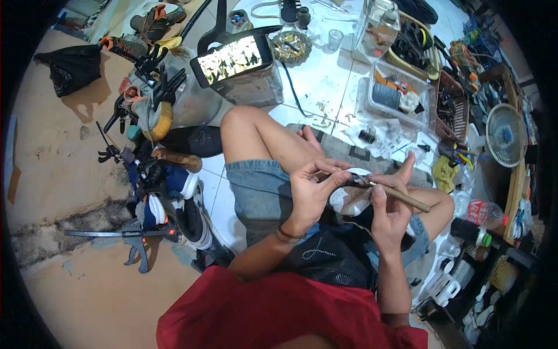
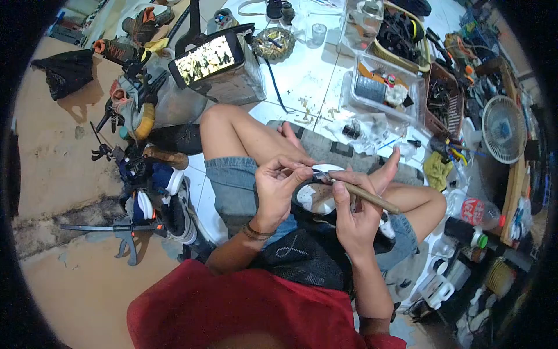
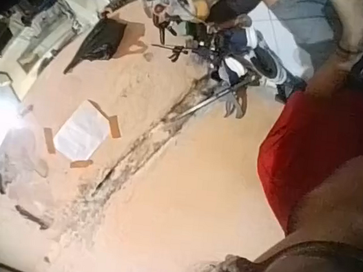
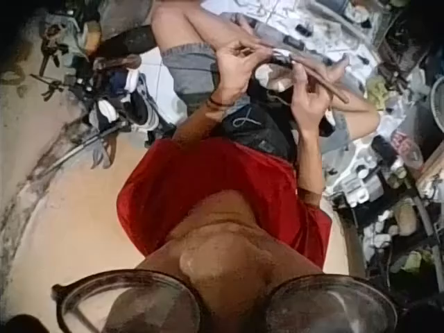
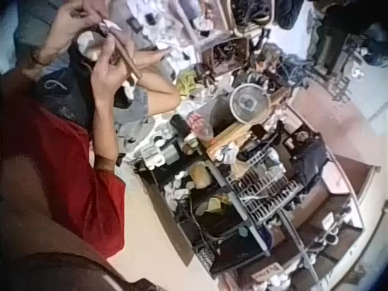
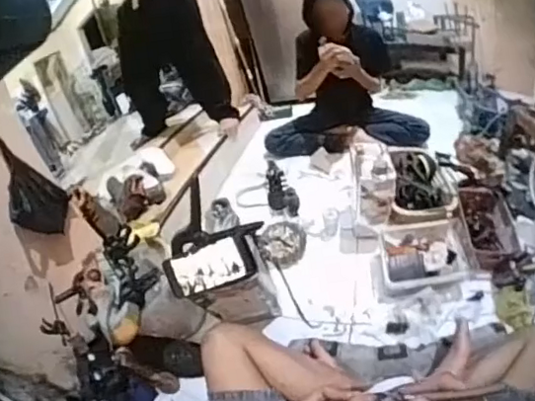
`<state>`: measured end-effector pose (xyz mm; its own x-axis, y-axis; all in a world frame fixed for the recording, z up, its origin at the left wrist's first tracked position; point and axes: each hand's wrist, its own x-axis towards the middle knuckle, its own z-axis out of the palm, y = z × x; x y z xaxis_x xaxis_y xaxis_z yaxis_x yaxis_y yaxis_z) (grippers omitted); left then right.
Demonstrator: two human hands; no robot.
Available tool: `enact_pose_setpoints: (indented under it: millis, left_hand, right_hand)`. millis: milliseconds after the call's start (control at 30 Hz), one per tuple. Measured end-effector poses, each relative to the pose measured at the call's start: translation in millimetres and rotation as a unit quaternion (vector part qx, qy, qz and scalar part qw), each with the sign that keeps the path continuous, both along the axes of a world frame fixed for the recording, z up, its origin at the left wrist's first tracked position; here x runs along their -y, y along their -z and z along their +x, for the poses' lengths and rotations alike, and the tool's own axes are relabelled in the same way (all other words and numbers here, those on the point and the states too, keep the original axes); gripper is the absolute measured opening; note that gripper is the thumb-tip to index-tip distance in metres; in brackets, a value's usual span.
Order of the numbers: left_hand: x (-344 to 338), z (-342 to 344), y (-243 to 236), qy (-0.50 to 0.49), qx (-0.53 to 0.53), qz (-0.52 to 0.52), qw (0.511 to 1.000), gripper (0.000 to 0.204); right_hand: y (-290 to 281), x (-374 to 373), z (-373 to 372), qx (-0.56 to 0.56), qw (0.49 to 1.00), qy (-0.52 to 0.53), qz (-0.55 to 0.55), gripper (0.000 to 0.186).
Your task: The recorder is applying a liquid adhesive or paint to the white midsole of a black and white sneaker using a small brush tool.
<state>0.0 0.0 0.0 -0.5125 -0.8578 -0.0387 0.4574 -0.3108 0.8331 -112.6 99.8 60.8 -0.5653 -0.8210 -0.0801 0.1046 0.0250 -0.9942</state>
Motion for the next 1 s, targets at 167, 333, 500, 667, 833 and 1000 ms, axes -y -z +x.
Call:
enact_pose_setpoints:
  millis: [167, 333, 500, 667, 833, 1000]
  left_hand:
    - [17, -1, 0, -0.061, 0.028, 0.038, 0.997, 0.006]
    - [38, -12, 43, -0.114, 0.153, 0.038, 0.981, 0.032]
    - [49, -10, 59, -0.055, 0.158, 0.079, 0.983, 0.033]
    - [59, -10, 78, -0.027, 0.138, 0.068, 0.988, 0.044]
    - [65, -19, 75, -0.020, 0.088, 0.191, 0.977, 0.043]
    - [75, -27, 68, -0.026, 0.099, 0.180, 0.978, 0.040]
  right_hand:
    - [-39, 29, -25, -0.294, 0.955, 0.002, 0.024, 0.014]
    - [-61, 100, -94, -0.306, 0.951, 0.029, 0.008, 0.021]
    - [-5, 241, -168, -0.393, 0.913, 0.098, -0.044, 0.024]
    - [76, 365, -203, -0.502, 0.857, 0.085, 0.082, 0.037]
    - [120, 399, -228, -0.528, 0.839, 0.079, 0.105, 0.032]
    - [149, 406, -224, -0.537, 0.835, 0.041, 0.114, 0.027]
